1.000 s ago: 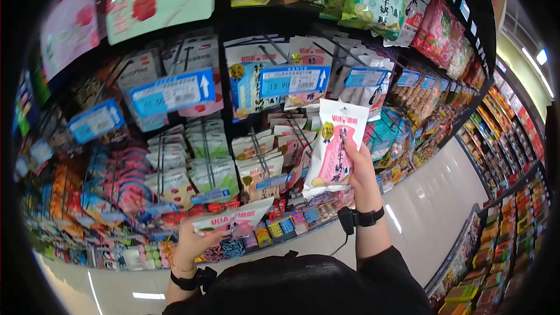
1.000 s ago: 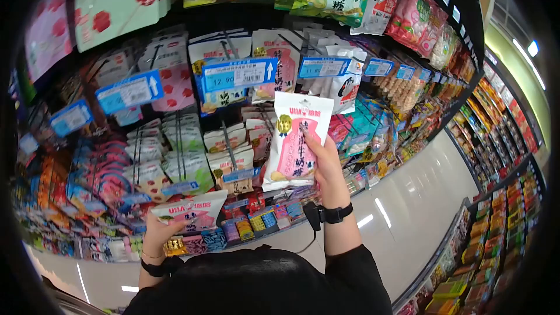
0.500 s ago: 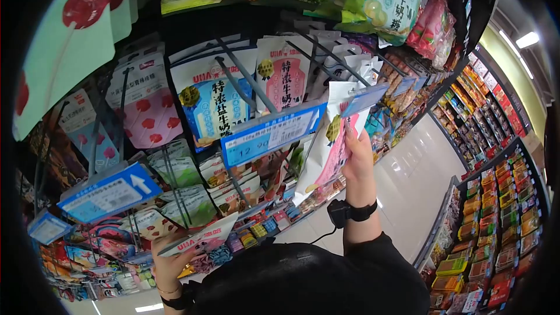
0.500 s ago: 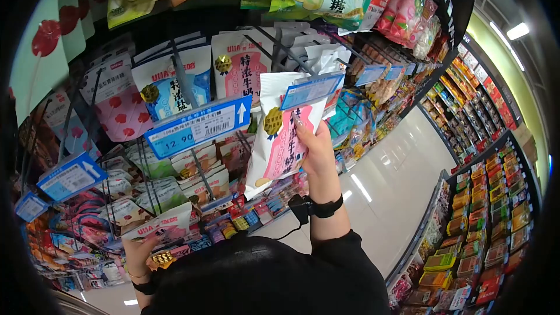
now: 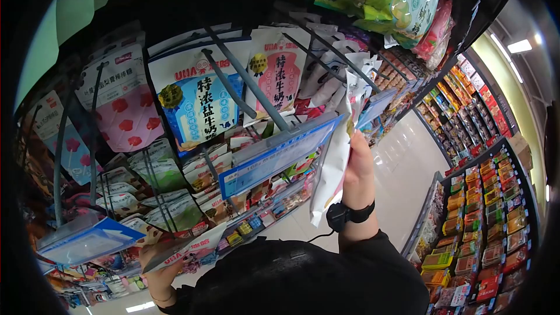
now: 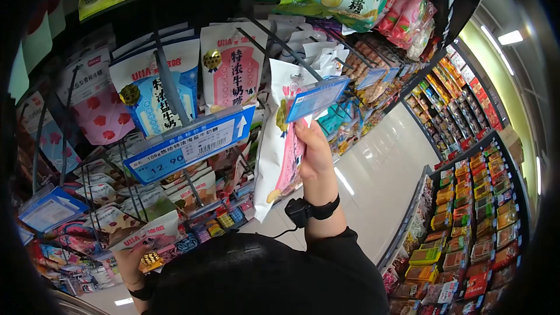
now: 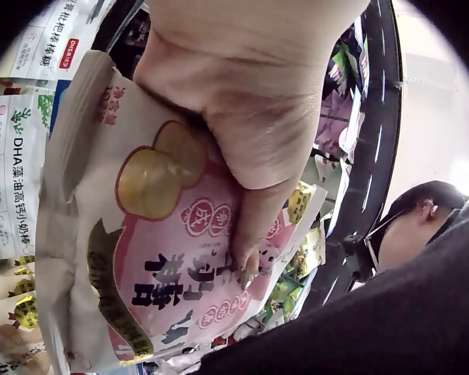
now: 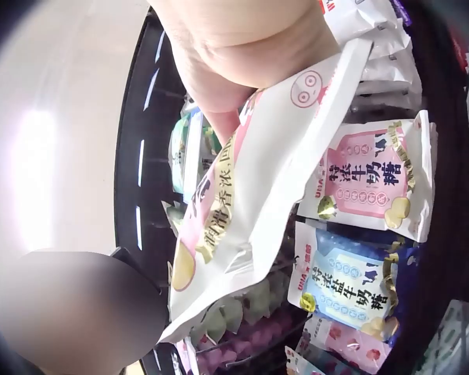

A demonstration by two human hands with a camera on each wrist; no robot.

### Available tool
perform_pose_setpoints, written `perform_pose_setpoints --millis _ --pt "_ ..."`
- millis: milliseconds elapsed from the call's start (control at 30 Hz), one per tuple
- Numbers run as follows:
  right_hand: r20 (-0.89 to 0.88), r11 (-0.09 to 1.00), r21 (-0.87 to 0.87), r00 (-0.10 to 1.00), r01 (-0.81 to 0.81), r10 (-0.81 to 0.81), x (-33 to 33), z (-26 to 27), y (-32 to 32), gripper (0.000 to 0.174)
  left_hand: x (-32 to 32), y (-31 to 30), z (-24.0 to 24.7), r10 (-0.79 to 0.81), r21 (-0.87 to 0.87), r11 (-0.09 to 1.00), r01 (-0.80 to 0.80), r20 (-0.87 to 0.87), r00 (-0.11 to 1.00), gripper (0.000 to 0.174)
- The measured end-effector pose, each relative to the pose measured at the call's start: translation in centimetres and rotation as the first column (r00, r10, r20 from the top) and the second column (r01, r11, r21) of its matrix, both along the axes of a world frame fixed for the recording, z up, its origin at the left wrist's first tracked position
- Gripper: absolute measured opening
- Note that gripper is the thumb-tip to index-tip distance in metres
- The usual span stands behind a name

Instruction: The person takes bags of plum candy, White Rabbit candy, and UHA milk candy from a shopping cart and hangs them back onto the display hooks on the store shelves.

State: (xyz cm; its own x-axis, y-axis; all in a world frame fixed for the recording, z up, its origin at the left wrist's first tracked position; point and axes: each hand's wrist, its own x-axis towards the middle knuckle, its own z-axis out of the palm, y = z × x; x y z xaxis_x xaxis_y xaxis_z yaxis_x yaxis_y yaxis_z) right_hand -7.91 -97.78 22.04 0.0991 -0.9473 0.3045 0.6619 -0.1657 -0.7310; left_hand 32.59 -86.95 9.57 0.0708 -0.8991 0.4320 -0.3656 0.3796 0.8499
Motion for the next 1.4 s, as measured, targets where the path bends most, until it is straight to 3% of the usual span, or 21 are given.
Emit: perform_pose_setpoints --millis 33,100,133,200,333,400,467,500,567,667,767,833,867,967,1000,1033,1100,1167,1267,1367,1400 --pt "0.108 0.995 0.023 0.99 -0.093 0.09 -0.1 0.0 0.2 0.039 0.1 0.0 -0.2 -0.003 -0.003 1.0 0.003 -0.004 1.0 0.035" --pt "0.108 0.995 0.077 0.993 -0.059 0.051 -0.2 0.3 0.5 0.039 0.2 0.1 -0.4 0.007 0.001 1.0 -0.006 -0.018 1.0 0.036" --pt "0.14 0.986 0.044 0.979 -0.158 0.15 -0.2 0.5 0.6 0.039 0.0 0.1 -0.5 0.005 -0.001 1.0 -0.005 -0.021 1.0 0.036" --pt "0.163 0.965 0.016 0.953 -0.263 0.257 0.1 1.0 0.9 0.04 -0.2 0.2 -0.6 0.004 0.122 0.992 0.026 -0.239 0.971 0.035" --pt "0.182 0.949 0.082 0.941 -0.305 0.286 0.7 1.9 0.6 0.041 -0.1 -0.1 0.1 -0.005 0.093 0.996 0.018 -0.144 0.99 0.034" --pt "-0.1 0.995 0.088 0.995 0.039 -0.03 0.8 1.8 -0.4 0.04 0.0 -0.2 1.0 -0.079 0.022 0.997 0.079 -0.015 0.997 0.033" --pt "-0.223 0.929 0.021 0.907 0.37 -0.356 2.2 1.4 -2.2 0.035 0.0 0.0 0.2 -0.06 0.029 0.998 0.061 -0.059 0.996 0.034" --pt "-0.213 0.93 0.019 0.91 0.367 -0.355 1.9 1.1 -3.2 0.035 0.0 0.2 0.0 -0.041 0.038 0.998 0.045 -0.111 0.993 0.035" --pt "-0.438 0.915 -0.06 0.813 0.398 -0.383 1.3 0.3 -5.1 0.033 -0.4 0.2 1.0 -0.077 0.046 0.995 0.085 -0.149 0.986 0.036" --pt "-0.382 0.907 -0.115 0.825 0.404 -0.416 3.1 1.4 -6.9 0.028 -0.5 0.6 1.1 -0.054 0.175 0.978 0.114 -0.318 0.946 0.034" --pt "-0.449 0.912 -0.096 0.801 0.398 -0.396 4.7 3.0 -8.4 0.035 -0.3 1.0 1.4 -0.031 0.119 0.991 0.056 -0.202 0.979 0.038" --pt "-0.514 0.873 -0.286 0.706 0.395 -0.488 4.3 2.1 -11.0 0.039 -0.6 1.6 1.7 0.016 0.086 0.996 -0.004 -0.145 0.989 0.04" --pt "-0.579 0.863 -0.263 0.646 0.431 -0.498 4.2 2.0 -11.4 0.044 -0.9 1.8 2.2 0.025 0.113 0.994 -0.001 -0.211 0.977 0.041" --pt "-0.429 0.901 -0.151 0.794 0.408 -0.431 4.9 1.6 -10.5 0.046 0.0 2.6 1.1 0.057 0.058 0.997 -0.045 -0.237 0.97 0.043" --pt "-0.536 0.856 -0.222 0.674 0.468 -0.508 4.6 1.6 -10.4 0.05 0.2 2.9 1.0 0.052 0.099 0.995 -0.025 -0.278 0.959 0.043" --pt "-0.528 0.855 -0.222 0.68 0.468 -0.509 4.1 0.8 -10.8 0.05 0.3 3.1 0.9 0.046 0.141 0.99 -0.001 -0.317 0.947 0.043" --pt "-0.572 0.572 -0.622 0.188 0.534 -0.798 3.8 -0.7 -10.7 0.049 0.4 3.4 1.2 0.019 0.068 0.998 0.007 -0.373 0.927 0.041" --pt "-0.551 0.603 -0.566 0.286 0.562 -0.784 3.7 -0.9 -8.5 0.04 0.8 3.9 2.7 0.041 0.342 0.933 0.111 -0.41 0.911 0.043" --pt "-0.611 0.478 -0.623 -0.003 0.619 -0.792 4.6 -0.8 -5.1 0.029 1.8 3.8 0.6 0.023 0.3 0.948 0.109 -0.404 0.914 0.047" --pt "-0.667 0.514 -0.617 -0.049 0.596 -0.744 4.1 -2.9 -3.2 0.029 1.6 3.4 -0.4 -0.009 0.234 0.964 0.125 -0.443 0.897 0.051" --pt "-0.578 0.435 -0.699 -0.09 0.567 -0.811 3.9 -3.7 -2.6 0.024 1.4 3.4 -0.7 -0.03 0.211 0.966 0.149 -0.48 0.877 0.053"
